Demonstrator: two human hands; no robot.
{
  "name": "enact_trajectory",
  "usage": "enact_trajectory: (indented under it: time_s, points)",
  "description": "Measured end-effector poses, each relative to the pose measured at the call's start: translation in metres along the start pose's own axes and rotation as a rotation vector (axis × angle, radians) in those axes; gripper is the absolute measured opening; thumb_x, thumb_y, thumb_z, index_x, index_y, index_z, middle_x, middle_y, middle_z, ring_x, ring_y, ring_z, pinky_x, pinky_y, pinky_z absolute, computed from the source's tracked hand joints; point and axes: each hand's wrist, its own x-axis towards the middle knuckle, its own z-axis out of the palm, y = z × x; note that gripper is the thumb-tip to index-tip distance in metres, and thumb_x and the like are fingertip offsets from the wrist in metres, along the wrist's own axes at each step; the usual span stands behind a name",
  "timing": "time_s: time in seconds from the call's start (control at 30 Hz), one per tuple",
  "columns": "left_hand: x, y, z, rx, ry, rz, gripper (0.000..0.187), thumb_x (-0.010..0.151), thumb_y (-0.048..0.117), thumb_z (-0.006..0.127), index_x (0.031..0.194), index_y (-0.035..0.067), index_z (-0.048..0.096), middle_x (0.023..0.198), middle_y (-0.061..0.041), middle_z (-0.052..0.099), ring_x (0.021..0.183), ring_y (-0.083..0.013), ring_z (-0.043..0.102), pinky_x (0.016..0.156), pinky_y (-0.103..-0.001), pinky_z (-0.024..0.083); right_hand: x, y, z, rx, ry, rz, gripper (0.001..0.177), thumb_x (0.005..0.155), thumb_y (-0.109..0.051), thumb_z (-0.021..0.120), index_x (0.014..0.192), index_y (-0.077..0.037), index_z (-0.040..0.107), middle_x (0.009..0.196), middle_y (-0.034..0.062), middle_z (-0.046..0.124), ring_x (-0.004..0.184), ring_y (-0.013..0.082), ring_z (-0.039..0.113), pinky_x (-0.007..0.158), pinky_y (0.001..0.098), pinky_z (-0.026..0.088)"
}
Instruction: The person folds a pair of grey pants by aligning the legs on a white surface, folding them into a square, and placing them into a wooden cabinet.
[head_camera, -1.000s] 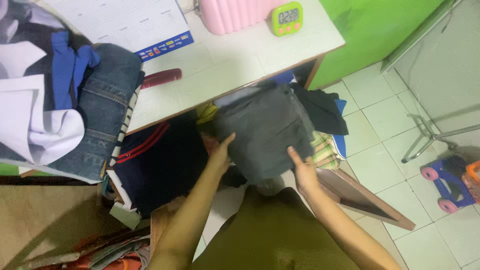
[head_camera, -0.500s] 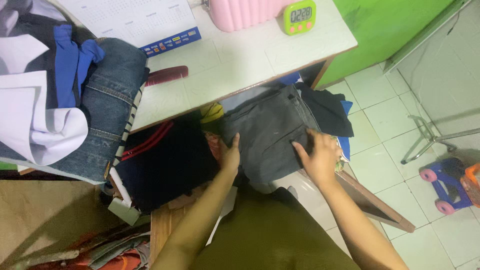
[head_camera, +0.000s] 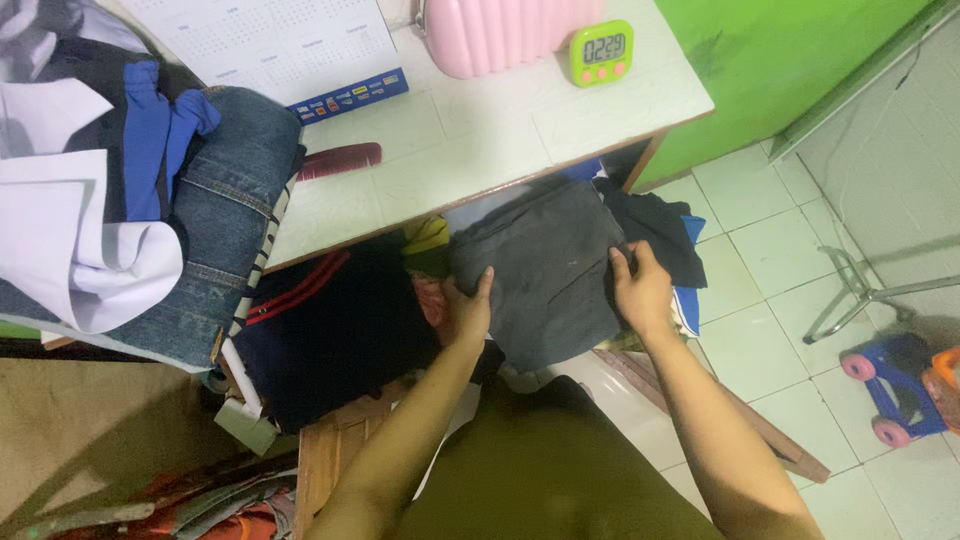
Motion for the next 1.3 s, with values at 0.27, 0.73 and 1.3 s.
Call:
enact_trajectory:
  time_s: [0.27,0.73,1.3]
  points:
    - [0.022,-0.011,0.021,-0.136,0.022,0.125,0.108,0.081,0.076,0.065,0.154,0.004,0.033,0.153,-0.020,0.044,0.141,-0.0356,0.043,0.114,-0.044,0.036,0.009,0.061,0.032,0.041,0.023,-0.131,0.025,0.106,-0.024,0.062,0.113,-0.001,0.056,0.105,0.0289,0.066,0.093,0.0450,0.064,0.080,0.0478,0.050]
    - [-0.007,0.013,0.005,0.077,0.314,0.692,0.080,0.089,0.041,0.070,0.153,0.004,0.038,0.157,-0.029,0.034,0.150,-0.0438,0.028,0.119,-0.054,0.025,0.012,0.062,0.017,0.272,-0.100,0.162,0.027,0.098,-0.028,0.073,0.100,-0.003,0.065,0.079,0.0066,0.067,0.072,0.0114,0.058,0.069,0.0280,0.049]
    - [0.049,0.072,0.037,0.239,0.176,1.307,0.025,0.096,0.029,0.072,0.103,0.006,0.063,0.118,-0.015,0.060,0.100,-0.0393,0.065,0.085,-0.049,0.055,-0.019,0.068,0.010,0.118,-0.016,-0.009,0.032,0.101,-0.029,0.069,0.098,0.002,0.064,0.088,0.0201,0.065,0.075,0.0312,0.062,0.071,0.0395,0.048]
